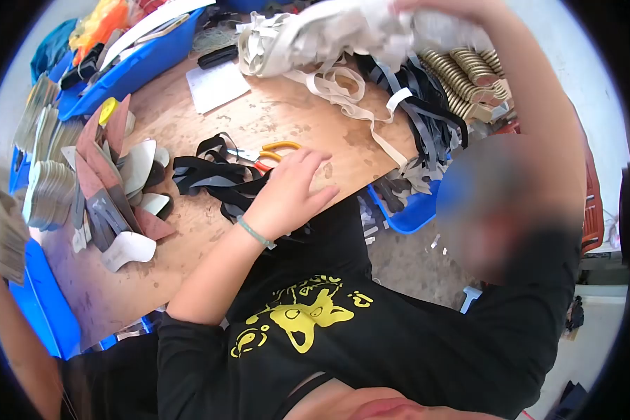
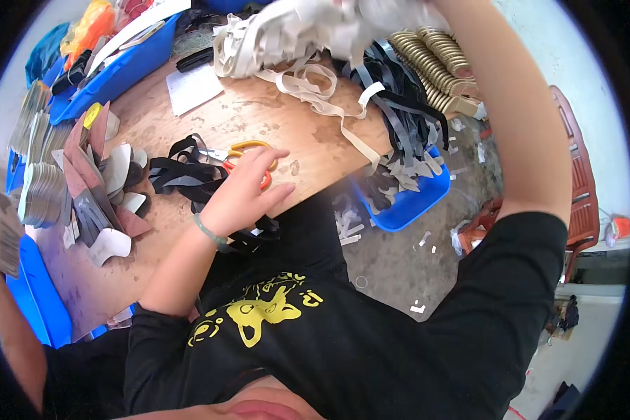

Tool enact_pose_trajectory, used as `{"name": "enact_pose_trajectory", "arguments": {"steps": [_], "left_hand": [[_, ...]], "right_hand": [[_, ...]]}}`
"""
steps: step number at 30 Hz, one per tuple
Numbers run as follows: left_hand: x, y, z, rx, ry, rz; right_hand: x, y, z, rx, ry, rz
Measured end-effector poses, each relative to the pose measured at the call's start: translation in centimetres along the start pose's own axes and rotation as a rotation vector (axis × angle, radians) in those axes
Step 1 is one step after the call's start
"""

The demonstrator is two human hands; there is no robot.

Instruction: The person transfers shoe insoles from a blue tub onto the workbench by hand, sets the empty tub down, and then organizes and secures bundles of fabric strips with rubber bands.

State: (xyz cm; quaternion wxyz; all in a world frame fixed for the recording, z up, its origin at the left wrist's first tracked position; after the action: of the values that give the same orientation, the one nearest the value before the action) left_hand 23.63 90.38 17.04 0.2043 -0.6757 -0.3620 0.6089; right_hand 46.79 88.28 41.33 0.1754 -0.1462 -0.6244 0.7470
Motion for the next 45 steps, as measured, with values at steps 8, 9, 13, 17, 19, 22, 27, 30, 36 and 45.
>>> {"name": "enact_pose_trajectory", "arguments": {"steps": [8,9,13,17,19,22,27,30,36,45], "left_hand": [[1.7,4.8,-5.7,-0.367,-0.019,0.931],[1.5,5.0,-5.8,-0.385,0.013,0.756],[-0.5,5.7,-7.0,-0.238,0.186,-0.011],[-1.4,7.6,-8.8,0.025,0.359,-0.455],[-1.3,8.0,-9.8,0.104,0.412,-0.535],[0.5,8.9,-11.0,0.184,0.482,-0.599],[1.3,8.8,-11.1,0.330,0.489,-0.558],[1.9,9.2,-10.8,0.288,0.511,-0.526],[2.4,9.4,-10.6,0.280,0.505,-0.481],[2.5,9.3,-10.0,0.263,0.498,-0.442]], "right_hand": [[-3.4,20.1,5.5,-0.039,-0.130,-0.574],[-3.5,22.1,6.5,-0.114,-0.202,-0.526],[-2.3,28.1,9.9,-0.098,-0.192,-0.751],[-3.1,31.1,10.4,-0.131,-0.109,-1.245],[-3.8,32.0,9.8,-0.069,-0.103,-1.292],[-4.9,32.5,9.0,0.087,-0.077,-1.480],[-3.8,31.6,9.0,0.105,-0.143,-1.075],[-3.1,30.5,9.2,-0.022,-0.280,-0.842],[-3.4,32.0,9.5,-0.155,-0.189,-1.009],[-3.2,30.9,8.6,-0.042,-0.200,-0.767]]}}
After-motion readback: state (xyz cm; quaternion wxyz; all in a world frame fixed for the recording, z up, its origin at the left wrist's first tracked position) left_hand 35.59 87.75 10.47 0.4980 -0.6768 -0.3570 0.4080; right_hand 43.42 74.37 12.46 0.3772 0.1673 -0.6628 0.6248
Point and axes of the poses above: each hand's wrist, its own z-axis away from the middle knuckle, its own y-axis out of the palm, x = y × z, the point moved 5 cm from there along -z, towards the middle knuckle, and after that the axes turned 10 degrees about x, right-handed, at the moved point
